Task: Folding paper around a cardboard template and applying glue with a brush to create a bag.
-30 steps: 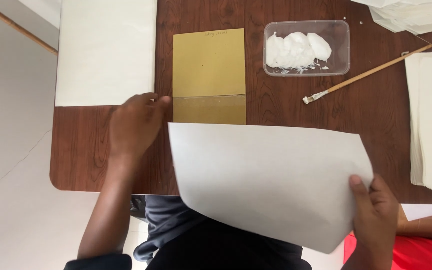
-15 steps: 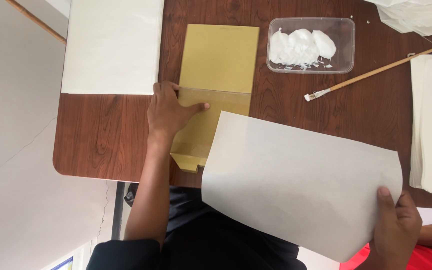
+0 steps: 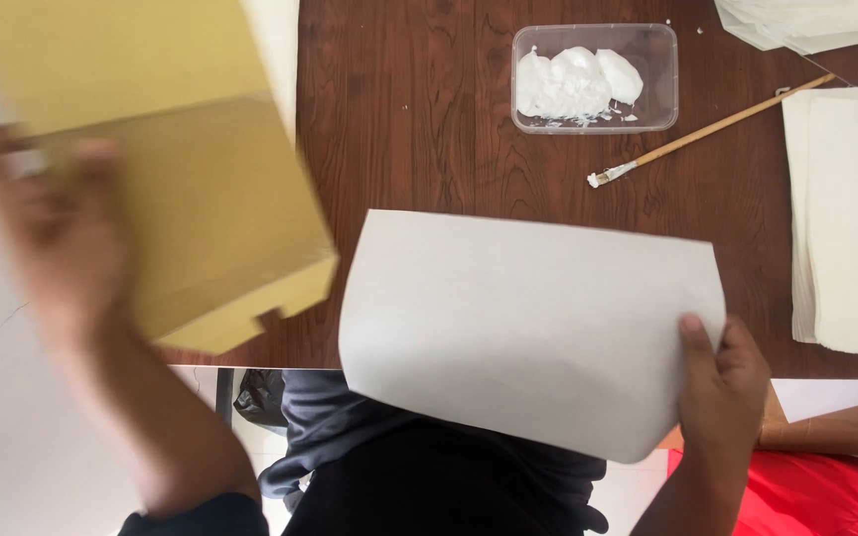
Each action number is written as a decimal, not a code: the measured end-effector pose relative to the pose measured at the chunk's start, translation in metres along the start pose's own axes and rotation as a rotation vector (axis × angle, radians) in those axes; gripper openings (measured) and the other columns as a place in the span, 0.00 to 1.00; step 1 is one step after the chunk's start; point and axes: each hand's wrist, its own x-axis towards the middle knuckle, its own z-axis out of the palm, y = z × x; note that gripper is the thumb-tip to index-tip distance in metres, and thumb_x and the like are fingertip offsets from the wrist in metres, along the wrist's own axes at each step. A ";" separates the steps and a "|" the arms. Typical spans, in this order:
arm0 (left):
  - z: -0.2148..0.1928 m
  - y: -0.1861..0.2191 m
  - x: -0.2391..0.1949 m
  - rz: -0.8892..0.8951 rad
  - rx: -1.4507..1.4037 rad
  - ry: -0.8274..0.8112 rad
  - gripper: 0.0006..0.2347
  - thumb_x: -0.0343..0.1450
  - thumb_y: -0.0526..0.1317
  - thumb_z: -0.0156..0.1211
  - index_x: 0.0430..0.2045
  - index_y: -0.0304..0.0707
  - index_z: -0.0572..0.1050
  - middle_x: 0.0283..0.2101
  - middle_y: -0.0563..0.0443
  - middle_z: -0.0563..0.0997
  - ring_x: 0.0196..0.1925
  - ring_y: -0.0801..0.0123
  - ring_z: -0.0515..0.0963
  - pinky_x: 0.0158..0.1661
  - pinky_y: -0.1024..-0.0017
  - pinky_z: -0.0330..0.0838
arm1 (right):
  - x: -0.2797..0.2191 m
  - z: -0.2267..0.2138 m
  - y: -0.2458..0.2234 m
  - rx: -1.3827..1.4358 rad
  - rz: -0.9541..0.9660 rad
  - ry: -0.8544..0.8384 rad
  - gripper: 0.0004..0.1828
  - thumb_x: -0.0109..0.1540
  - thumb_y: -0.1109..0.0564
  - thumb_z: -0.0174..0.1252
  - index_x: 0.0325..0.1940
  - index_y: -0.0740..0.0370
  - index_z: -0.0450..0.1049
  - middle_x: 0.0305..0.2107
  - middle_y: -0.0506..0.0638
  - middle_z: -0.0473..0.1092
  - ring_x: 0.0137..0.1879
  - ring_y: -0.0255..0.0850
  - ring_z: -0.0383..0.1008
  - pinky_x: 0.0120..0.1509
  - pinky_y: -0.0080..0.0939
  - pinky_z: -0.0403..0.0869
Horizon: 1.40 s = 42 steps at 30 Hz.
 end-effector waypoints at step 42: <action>0.122 -0.008 -0.098 -0.329 -0.801 -0.519 0.19 0.75 0.38 0.54 0.57 0.39 0.55 0.46 0.41 0.82 0.42 0.64 0.84 0.38 0.69 0.82 | 0.043 0.054 -0.064 -0.665 -0.844 0.218 0.10 0.70 0.67 0.58 0.55 0.68 0.78 0.48 0.62 0.68 0.55 0.58 0.68 0.57 0.56 0.69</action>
